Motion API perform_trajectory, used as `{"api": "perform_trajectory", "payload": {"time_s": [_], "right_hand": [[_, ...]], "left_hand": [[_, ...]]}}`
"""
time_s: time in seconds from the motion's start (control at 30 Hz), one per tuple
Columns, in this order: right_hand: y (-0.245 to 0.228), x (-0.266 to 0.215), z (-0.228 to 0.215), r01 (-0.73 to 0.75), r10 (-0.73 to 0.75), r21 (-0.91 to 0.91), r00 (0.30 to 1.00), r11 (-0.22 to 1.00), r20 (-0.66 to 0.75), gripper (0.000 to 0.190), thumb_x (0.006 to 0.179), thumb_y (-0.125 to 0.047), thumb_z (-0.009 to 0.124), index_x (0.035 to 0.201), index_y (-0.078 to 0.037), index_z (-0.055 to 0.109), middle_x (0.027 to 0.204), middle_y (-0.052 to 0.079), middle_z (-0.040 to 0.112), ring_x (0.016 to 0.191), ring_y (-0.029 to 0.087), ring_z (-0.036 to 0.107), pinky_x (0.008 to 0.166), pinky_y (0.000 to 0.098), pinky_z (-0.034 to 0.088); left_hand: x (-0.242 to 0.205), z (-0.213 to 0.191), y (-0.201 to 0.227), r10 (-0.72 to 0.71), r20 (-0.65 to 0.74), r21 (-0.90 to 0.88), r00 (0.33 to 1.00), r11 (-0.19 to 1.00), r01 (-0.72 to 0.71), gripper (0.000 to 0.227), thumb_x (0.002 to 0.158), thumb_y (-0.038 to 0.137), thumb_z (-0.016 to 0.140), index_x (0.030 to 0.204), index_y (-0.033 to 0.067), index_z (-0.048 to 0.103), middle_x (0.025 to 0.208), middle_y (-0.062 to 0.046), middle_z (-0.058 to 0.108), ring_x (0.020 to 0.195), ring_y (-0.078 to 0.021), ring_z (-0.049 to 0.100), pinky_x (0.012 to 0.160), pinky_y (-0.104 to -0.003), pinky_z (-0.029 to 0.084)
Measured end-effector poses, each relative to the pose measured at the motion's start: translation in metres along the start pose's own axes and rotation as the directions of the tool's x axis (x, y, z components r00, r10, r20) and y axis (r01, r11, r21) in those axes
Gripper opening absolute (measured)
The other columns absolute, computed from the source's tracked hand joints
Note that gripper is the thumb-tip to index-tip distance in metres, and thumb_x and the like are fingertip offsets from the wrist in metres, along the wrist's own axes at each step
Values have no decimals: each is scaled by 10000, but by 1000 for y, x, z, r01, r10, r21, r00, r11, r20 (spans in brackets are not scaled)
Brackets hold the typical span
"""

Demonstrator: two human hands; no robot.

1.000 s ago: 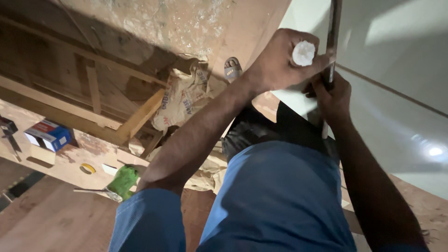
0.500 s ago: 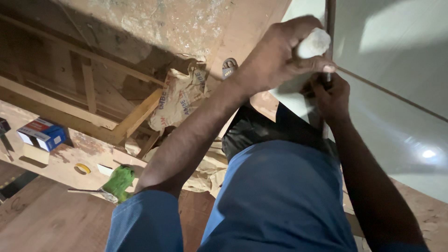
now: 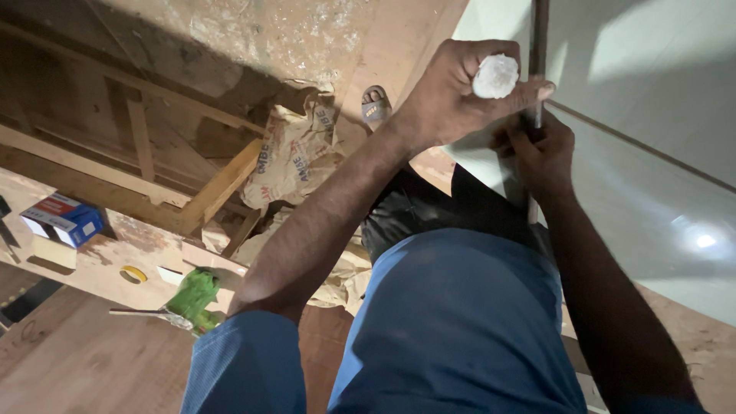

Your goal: The person hammers a white plastic block against the edge of a white board to secure it. The person repeatedly strikes the block with a hammer along the board's edge.

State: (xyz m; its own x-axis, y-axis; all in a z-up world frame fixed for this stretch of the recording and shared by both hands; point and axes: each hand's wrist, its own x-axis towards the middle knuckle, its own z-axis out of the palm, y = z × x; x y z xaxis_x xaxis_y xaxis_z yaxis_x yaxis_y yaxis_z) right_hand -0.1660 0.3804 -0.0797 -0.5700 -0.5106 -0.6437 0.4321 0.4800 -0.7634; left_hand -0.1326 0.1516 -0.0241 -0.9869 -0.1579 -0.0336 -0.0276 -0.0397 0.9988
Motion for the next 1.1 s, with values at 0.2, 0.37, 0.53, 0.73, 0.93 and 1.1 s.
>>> {"api": "perform_trajectory", "payload": {"time_s": [0.2, 0.37, 0.53, 0.73, 0.93, 1.1], "right_hand": [[-4, -1, 2, -23, 22, -47, 1000, 999, -17, 171, 1105, -130, 589, 1046, 26, 626, 887, 100, 726, 778, 152, 709, 703, 312, 578], [-2, -1, 2, -37, 36, -38, 999, 999, -32, 174, 1098, -137, 588, 1043, 25, 622, 883, 90, 735, 771, 141, 719, 699, 303, 582], [-1, -2, 1, 55, -55, -67, 998, 996, 1, 175, 1116, -127, 583, 1070, 33, 638, 895, 104, 731, 775, 146, 703, 708, 306, 568], [-3, -1, 3, 20, -24, -90, 999, 996, -47, 174, 1110, -118, 590, 1057, 41, 633, 891, 105, 737, 775, 145, 716, 699, 302, 580], [7, -2, -1, 45, -46, -70, 999, 997, -16, 159, 1102, -98, 587, 1064, 48, 635, 911, 110, 744, 790, 156, 735, 717, 310, 595], [8, 2, -2, 70, -74, -94, 997, 993, -31, 126, 1074, -81, 598, 1069, 37, 641, 899, 86, 737, 788, 141, 733, 705, 289, 592]], "left_hand": [[-4, 2, -1, 65, -7, -79, 998, 995, -65, 212, 1046, 238, 750, 900, 89, 711, 755, 22, 732, 693, -49, 719, 650, -247, 588], [-6, 0, -2, 18, -33, -47, 999, 999, -20, 227, 1023, 254, 744, 872, 86, 715, 689, 17, 687, 609, -47, 665, 566, -237, 534], [-6, -3, -3, 40, -59, -23, 997, 999, -41, 234, 1034, 278, 750, 896, 90, 728, 715, 20, 699, 627, -39, 667, 580, -244, 542], [-9, 0, 1, 31, -71, -42, 997, 999, -34, 236, 1032, 264, 749, 880, 86, 716, 712, 21, 707, 650, -38, 699, 589, -236, 557], [-9, 4, 1, 48, -39, -67, 998, 996, -51, 256, 1045, 250, 737, 853, 85, 696, 705, 14, 692, 634, -37, 681, 585, -243, 548], [-17, 6, 2, -2, -61, -50, 998, 999, -1, 244, 1020, 233, 754, 842, 80, 686, 690, 23, 677, 615, -43, 647, 570, -242, 512]]}}
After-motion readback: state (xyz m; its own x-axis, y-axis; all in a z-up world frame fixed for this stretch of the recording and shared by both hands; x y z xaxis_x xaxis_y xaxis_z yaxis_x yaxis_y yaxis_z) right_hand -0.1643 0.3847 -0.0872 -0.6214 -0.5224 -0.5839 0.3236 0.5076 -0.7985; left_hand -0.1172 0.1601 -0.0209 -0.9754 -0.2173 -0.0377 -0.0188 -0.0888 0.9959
